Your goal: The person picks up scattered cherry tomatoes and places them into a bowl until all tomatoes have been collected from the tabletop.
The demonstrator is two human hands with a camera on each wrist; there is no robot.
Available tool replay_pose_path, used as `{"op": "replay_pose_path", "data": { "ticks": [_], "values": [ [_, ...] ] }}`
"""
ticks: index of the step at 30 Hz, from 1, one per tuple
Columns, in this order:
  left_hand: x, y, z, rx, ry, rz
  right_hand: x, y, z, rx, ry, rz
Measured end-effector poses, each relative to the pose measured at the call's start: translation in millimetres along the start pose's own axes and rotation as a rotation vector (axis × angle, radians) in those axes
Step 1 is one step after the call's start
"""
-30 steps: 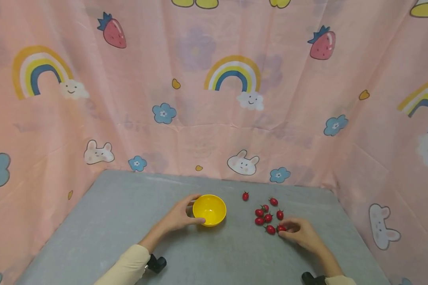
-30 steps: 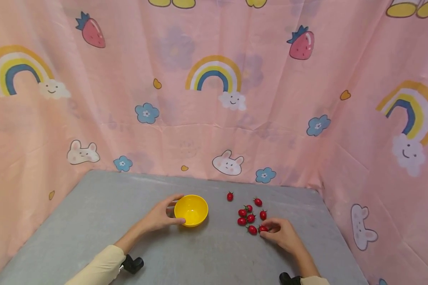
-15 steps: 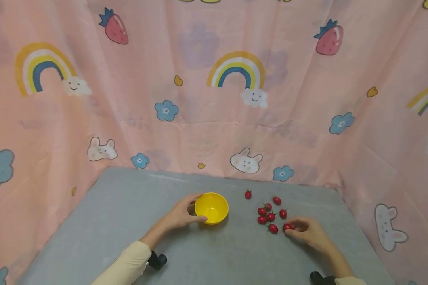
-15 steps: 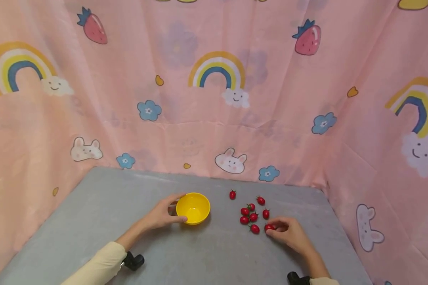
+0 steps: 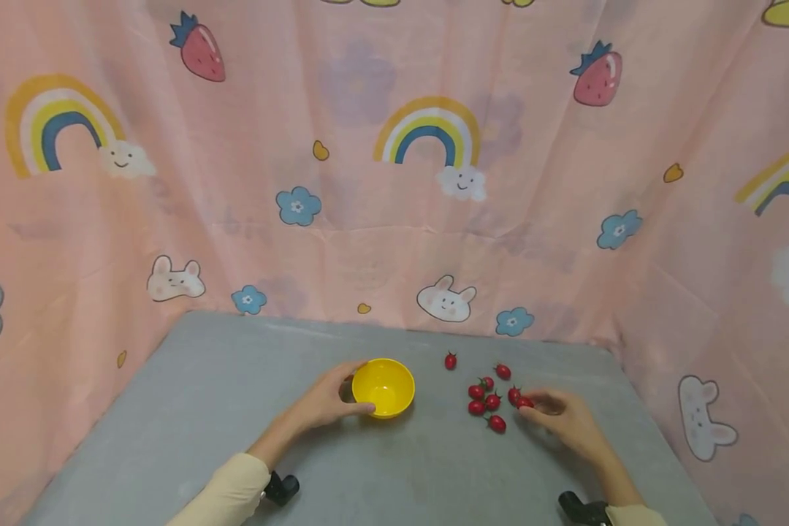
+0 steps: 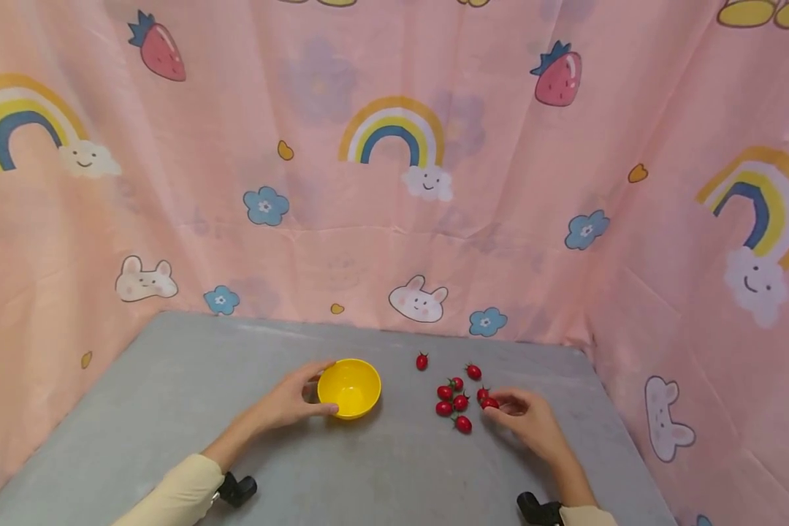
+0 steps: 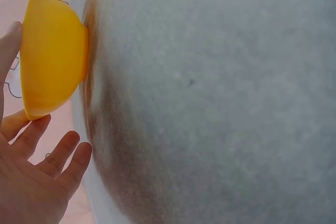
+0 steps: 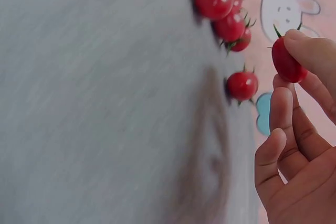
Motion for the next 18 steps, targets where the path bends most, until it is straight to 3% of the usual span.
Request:
{"op": "replay_pose_path", "data": {
  "ticks": [9, 18],
  "values": [
    [-2.5, -2.4, 0.8, 0.033, 0.0, 0.027, -15.2, 16.5, 25.8, 0.084, 0.011, -0.011],
    [-0.5, -2.5, 0.7, 0.034, 0.012, 0.018, -40.2, 31.7, 50.9, 0.175, 0.142, 0.039]
  ]
}}
Point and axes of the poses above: each hand's wrist, its own y-axis towards the middle knuckle, its own x-axis out of the back of the hand, z = x × y, the point moved 8 cm from there along y, towards the middle knuckle, and after that the axes turned 6 degrees about y, right-handed, at the moved point
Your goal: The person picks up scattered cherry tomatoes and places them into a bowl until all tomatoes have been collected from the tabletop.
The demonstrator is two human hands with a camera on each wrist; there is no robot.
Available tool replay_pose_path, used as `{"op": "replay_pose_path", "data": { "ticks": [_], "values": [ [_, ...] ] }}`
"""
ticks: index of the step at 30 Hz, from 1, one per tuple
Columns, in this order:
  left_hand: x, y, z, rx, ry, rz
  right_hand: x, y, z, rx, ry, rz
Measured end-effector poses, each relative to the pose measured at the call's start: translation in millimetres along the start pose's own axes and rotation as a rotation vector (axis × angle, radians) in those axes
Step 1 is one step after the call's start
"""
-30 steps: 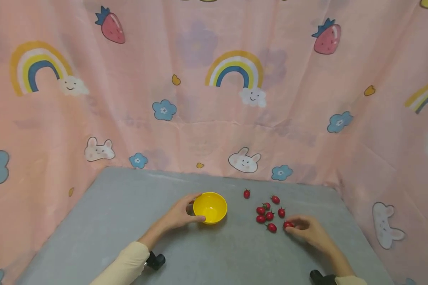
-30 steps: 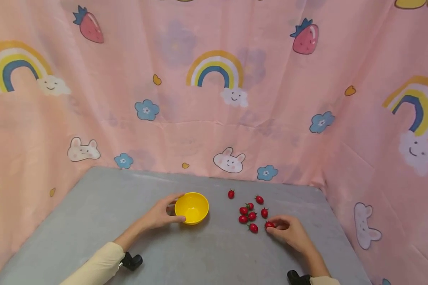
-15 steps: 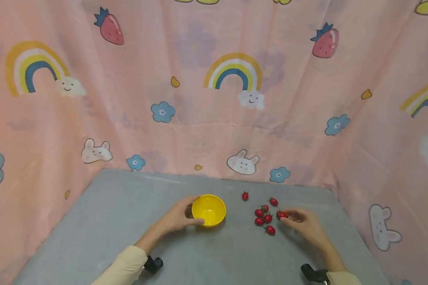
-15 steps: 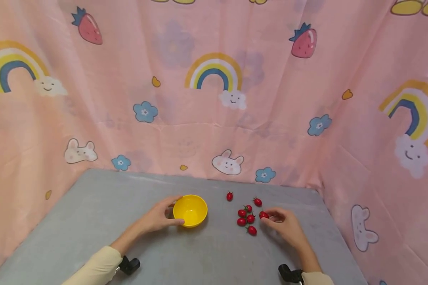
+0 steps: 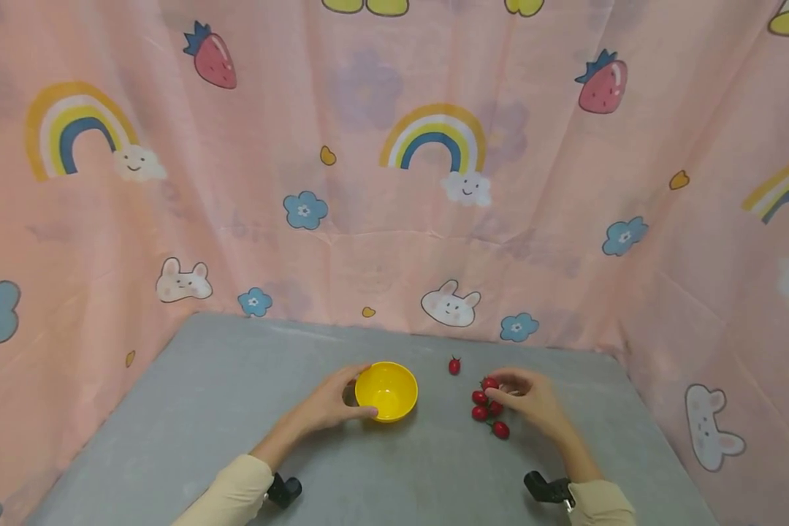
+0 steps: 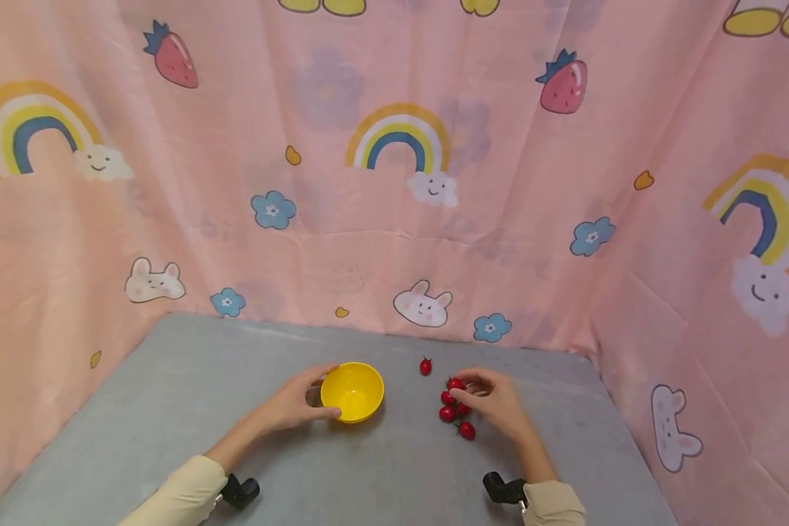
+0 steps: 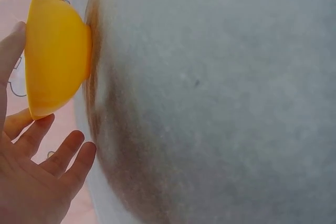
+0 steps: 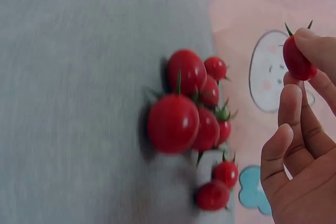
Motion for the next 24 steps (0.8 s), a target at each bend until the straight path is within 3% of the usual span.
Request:
{"op": "replay_pose_path", "data": {
  "ticks": [10, 24],
  "values": [
    [-0.4, 0.2, -1.6, -0.009, 0.001, -0.001, -28.7, 13.4, 16.1, 0.06, 0.031, 0.026],
    [-0.4, 1.3, -1.5, -0.015, 0.02, -0.003, -64.1, 27.9, 33.6, 0.043, 0.117, 0.058]
  ]
}}
Point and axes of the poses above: each hand's wrist, its own y-axis towards the middle knuckle, its own x-axis out of the back of the hand, z = x × y, the point moved 8 cm from there along y, towards the middle knuckle, and after that the axes turned 6 degrees about y, right-handed, at the moved point
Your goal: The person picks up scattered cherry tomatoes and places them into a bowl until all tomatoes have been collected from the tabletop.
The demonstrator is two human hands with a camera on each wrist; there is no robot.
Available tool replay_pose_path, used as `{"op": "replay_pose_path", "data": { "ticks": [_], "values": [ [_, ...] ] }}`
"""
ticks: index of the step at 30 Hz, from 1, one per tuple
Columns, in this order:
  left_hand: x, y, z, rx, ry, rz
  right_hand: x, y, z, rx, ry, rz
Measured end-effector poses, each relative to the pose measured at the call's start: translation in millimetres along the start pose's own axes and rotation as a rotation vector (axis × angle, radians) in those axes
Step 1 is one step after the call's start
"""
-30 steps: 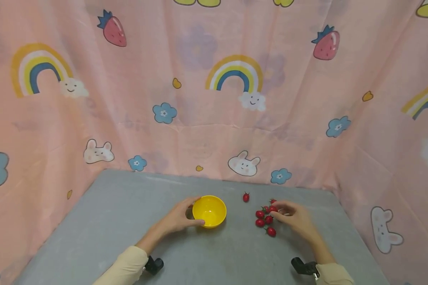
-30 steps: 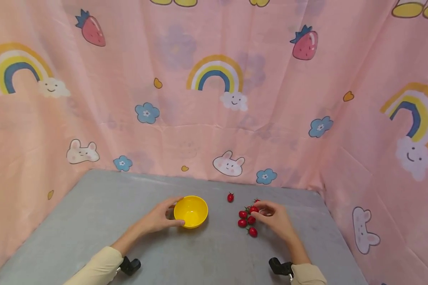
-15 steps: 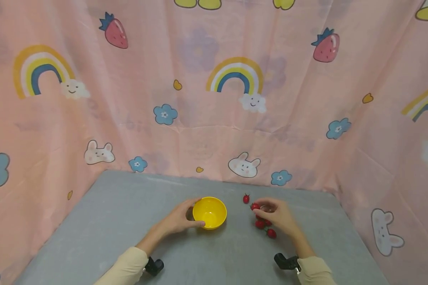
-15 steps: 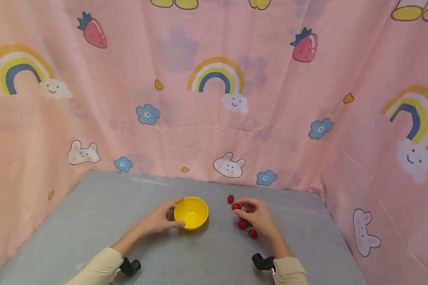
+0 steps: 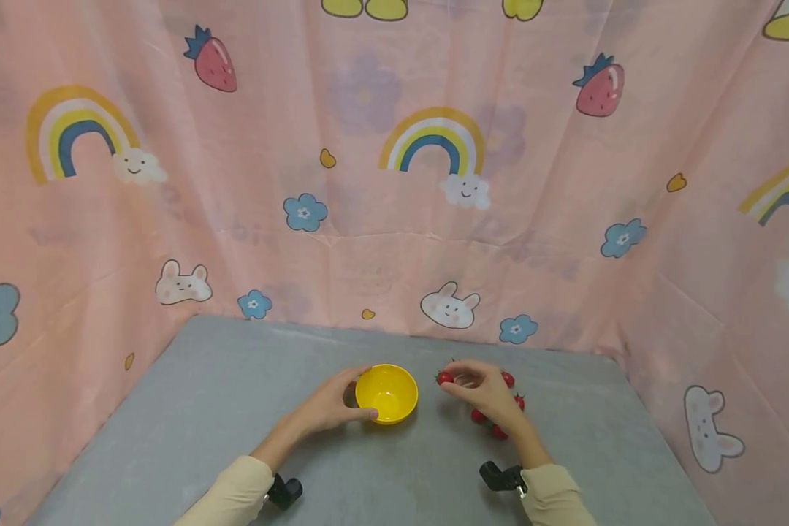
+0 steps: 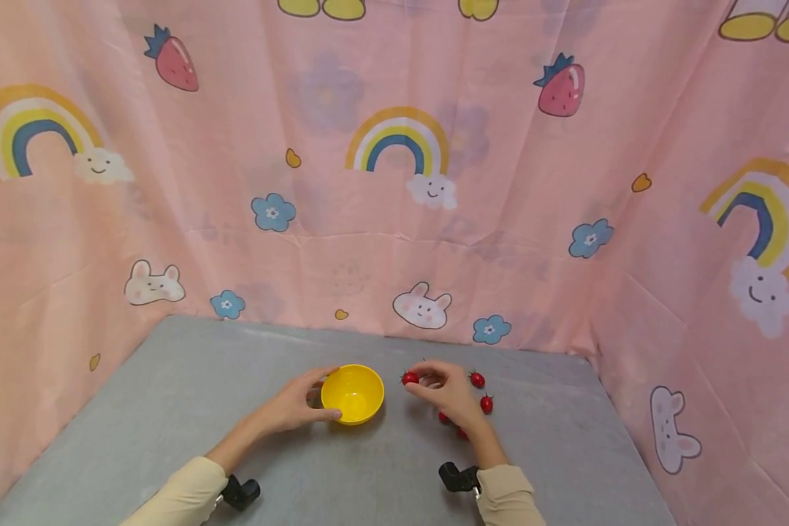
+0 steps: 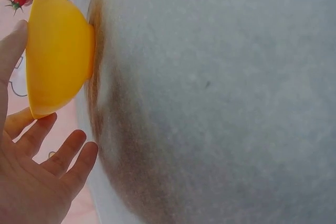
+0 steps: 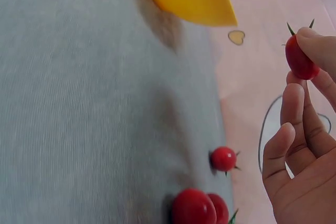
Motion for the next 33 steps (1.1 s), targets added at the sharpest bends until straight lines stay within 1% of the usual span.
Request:
{"op": "replay_pose_path", "data": {
  "ticks": [2, 3, 6, 13, 24, 29, 33],
  "values": [
    [0.1, 0.0, 0.0, 0.001, 0.004, -0.002, -4.3, 2.5, -0.2, -0.001, 0.002, 0.005],
    [0.1, 0.0, -0.1, 0.002, 0.005, -0.001, -6.1, 4.4, -5.7, -0.001, 0.004, 0.006],
    [0.3, 0.3, -0.9, 0.005, 0.006, -0.002, -12.4, 7.4, -7.4, -0.008, 0.002, 0.016],
    [0.5, 1.0, -0.9, 0.004, 0.005, 0.0, -28.2, 12.7, -2.4, 0.017, 0.051, 0.056],
    [1.8, -0.6, -2.2, -0.001, 0.001, 0.008, -51.0, 17.7, 1.9, 0.063, 0.05, 0.123],
    [0.4, 0.1, -1.6, 0.003, 0.003, 0.012, -52.8, 17.3, 0.3, 0.087, 0.038, 0.15],
    [0.3, 0.4, -1.3, -0.004, -0.002, 0.01, -46.5, 14.7, -3.5, 0.06, 0.035, 0.144]
  ]
}}
Point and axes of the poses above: each hand's wrist, its own y-axis towards the middle knuckle, its own x-axis out of the back of the hand, z = x × y, the point moved 8 cm from there along y, towards the middle knuckle, and after that the axes turned 6 degrees about y, right-handed, at the moved point
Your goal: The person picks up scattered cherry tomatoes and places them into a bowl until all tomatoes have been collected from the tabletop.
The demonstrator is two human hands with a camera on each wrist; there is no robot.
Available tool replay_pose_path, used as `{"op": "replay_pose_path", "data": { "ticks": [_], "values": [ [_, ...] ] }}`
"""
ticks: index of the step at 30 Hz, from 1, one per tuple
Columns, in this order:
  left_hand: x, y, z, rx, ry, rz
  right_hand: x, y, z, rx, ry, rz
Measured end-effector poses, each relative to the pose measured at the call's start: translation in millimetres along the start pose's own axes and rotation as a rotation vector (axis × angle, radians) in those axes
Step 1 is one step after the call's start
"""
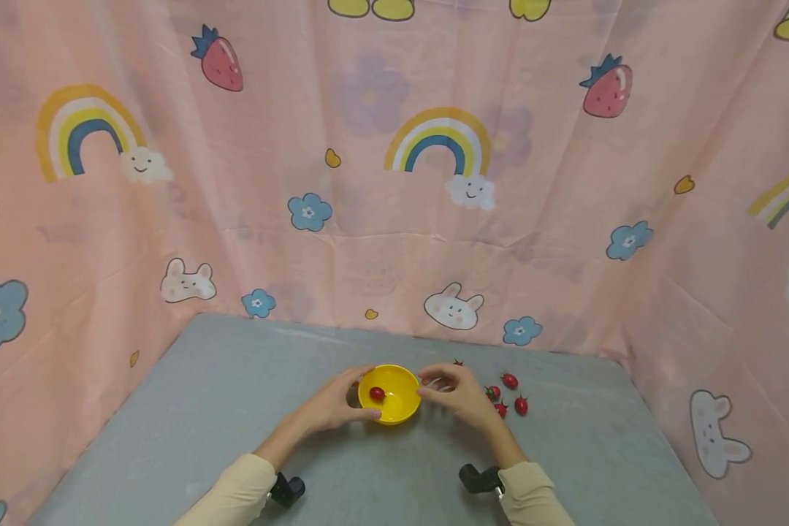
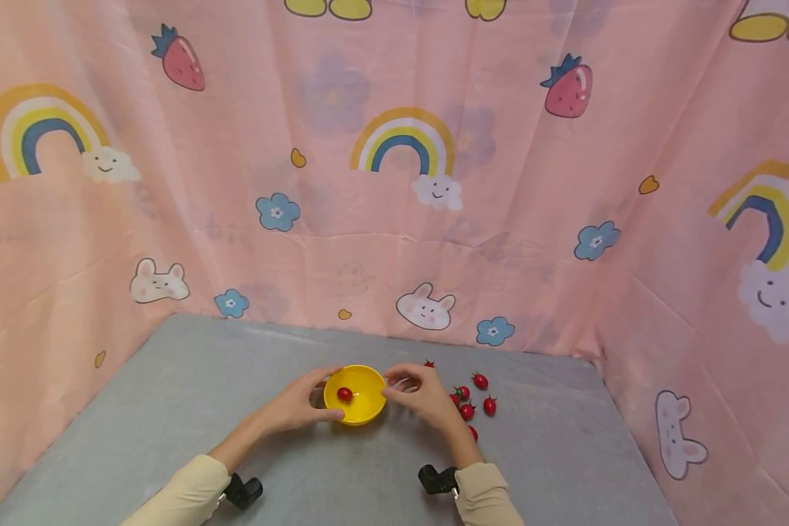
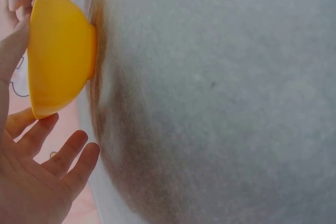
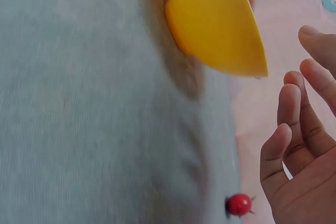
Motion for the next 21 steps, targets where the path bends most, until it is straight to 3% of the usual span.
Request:
{"op": "replay_pose_path", "data": {
  "ticks": [9, 16, 21],
  "values": [
    [0.9, 0.2, 0.0, -0.006, 0.008, -0.003, 25.3, -15.1, -6.9, -0.076, -0.038, -0.048],
    [0.2, 0.2, 1.3, -0.001, 0.024, 0.004, 48.0, -31.9, -9.6, -0.087, -0.056, -0.069],
    [-0.1, -0.9, 0.7, 0.008, 0.022, 0.012, 68.6, -47.5, -12.1, -0.046, -0.076, -0.085]
  ]
}}
Point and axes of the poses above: each hand's wrist, its own y-axis towards the middle knuckle, its own x-axis out of the back of the hand, z = x × y, the point moved 8 cm from there along y, towards the middle knuckle, and after that the axes turned 6 degrees about y, right-handed, at the moved point
